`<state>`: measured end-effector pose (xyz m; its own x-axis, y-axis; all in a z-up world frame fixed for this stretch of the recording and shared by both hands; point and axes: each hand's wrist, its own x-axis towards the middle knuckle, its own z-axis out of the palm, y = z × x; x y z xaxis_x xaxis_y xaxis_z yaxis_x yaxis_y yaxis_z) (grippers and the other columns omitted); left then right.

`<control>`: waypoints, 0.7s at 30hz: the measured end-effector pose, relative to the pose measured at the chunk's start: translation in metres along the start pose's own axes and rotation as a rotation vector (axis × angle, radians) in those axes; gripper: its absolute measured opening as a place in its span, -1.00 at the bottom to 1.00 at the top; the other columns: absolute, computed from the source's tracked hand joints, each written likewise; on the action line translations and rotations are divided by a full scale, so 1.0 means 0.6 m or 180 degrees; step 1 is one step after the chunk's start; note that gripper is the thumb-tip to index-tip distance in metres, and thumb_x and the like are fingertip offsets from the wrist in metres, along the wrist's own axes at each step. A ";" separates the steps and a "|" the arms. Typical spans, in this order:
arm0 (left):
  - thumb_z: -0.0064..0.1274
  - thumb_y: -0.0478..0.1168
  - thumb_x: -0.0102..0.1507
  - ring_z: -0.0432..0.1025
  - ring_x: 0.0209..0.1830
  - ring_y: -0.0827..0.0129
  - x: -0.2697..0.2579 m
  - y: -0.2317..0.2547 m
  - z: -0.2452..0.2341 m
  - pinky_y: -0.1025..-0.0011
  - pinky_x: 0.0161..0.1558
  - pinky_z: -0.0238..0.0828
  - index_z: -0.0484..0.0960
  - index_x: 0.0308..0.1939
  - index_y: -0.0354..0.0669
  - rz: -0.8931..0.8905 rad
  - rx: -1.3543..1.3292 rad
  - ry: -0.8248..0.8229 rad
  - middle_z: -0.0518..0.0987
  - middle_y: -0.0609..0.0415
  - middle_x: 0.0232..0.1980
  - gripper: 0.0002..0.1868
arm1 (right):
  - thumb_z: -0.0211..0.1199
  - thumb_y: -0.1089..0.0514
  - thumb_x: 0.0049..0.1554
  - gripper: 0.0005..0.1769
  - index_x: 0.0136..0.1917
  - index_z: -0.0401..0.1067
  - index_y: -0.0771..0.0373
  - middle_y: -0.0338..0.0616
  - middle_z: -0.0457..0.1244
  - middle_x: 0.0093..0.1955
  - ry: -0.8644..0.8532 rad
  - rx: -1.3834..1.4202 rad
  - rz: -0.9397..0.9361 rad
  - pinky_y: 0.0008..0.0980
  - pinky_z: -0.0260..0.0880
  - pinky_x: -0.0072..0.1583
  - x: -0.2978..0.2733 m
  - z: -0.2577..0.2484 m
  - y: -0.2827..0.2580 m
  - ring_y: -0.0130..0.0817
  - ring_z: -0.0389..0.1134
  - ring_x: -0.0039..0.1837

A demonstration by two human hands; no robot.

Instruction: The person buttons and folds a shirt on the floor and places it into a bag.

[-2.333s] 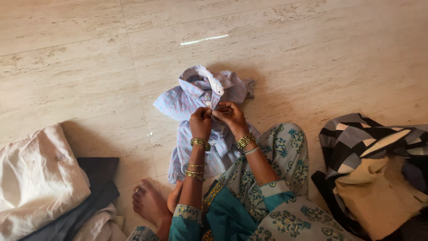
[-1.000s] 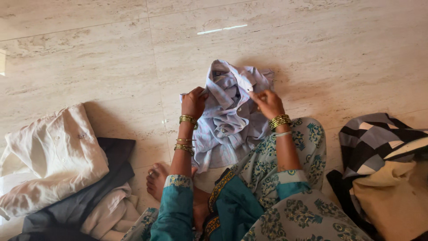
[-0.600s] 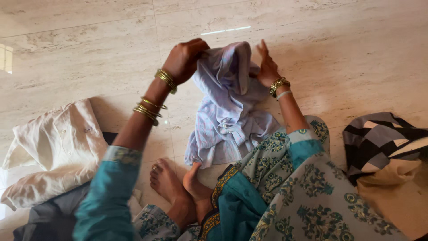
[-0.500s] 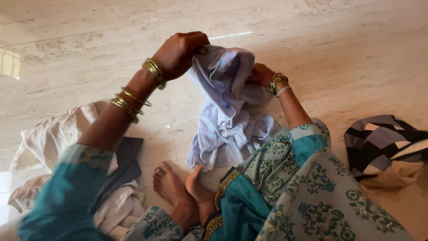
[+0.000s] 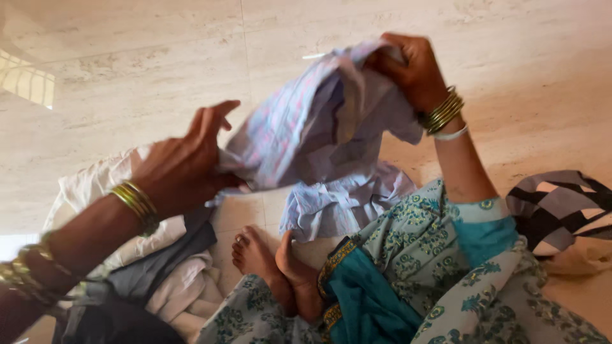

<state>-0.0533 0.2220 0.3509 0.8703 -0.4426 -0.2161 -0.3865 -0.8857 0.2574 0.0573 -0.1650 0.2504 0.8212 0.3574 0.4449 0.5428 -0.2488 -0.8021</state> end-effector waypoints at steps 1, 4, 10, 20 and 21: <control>0.40 0.13 -0.02 0.60 -0.30 0.08 0.005 0.004 0.008 0.28 -0.47 0.50 0.01 0.48 -0.11 0.0029 0.0019 0.0036 0.44 -0.17 0.26 0.18 | 0.24 0.11 0.39 -0.75 0.11 0.51 0.38 -0.16 0.38 0.00 -0.0087 0.0159 -0.0232 -0.51 0.42 0.09 0.002 0.026 -0.017 -0.56 0.37 0.05; 0.52 0.18 -0.22 0.57 -0.35 0.01 0.047 0.022 0.068 0.33 -0.50 0.60 -0.09 0.53 -0.10 0.0330 -0.0683 0.0284 0.30 -0.33 0.35 0.44 | 0.21 -0.05 0.23 -0.70 -0.01 0.53 0.22 -0.24 0.42 -0.14 -0.0569 -0.0339 -0.0041 -0.55 0.44 -0.09 0.005 0.120 -0.048 -0.57 0.40 -0.19; 0.11 0.00 0.35 0.62 -0.24 0.07 0.152 -0.060 0.094 0.13 -0.30 0.55 0.22 0.44 0.06 -0.0013 0.0175 -0.0072 0.67 -0.02 0.02 -0.37 | 0.51 -0.21 -0.04 -0.33 0.07 0.45 0.36 0.05 0.40 -0.12 -0.1262 -0.1252 0.0465 -0.27 0.40 -0.03 -0.015 0.033 -0.078 -0.32 0.43 -0.10; 0.51 0.02 -0.09 0.40 0.29 0.01 0.214 0.053 0.118 -0.09 0.31 0.09 -0.04 0.58 0.05 0.1920 -0.0647 0.1133 0.54 -0.13 0.25 0.31 | 0.46 0.04 0.11 -0.59 0.12 0.52 0.35 0.14 0.41 0.10 -0.1167 -0.0900 -0.0396 -0.19 0.45 0.21 -0.011 0.128 -0.071 -0.13 0.45 0.16; 0.48 -0.13 -0.03 0.58 0.09 0.09 0.221 0.059 0.129 -0.07 0.32 0.17 -0.05 0.57 0.08 0.1754 -0.0909 0.0535 0.72 0.01 -0.03 0.24 | 0.46 0.04 0.11 -0.59 0.12 0.52 0.35 0.14 0.41 0.10 -0.1165 -0.0899 -0.0375 -0.19 0.45 0.21 -0.015 0.127 -0.072 -0.13 0.45 0.16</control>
<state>0.0247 0.1211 0.2582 0.6121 -0.7736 0.1640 -0.7143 -0.4520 0.5342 0.0129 -0.0891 0.2504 0.6628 0.6789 0.3159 0.6967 -0.4045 -0.5924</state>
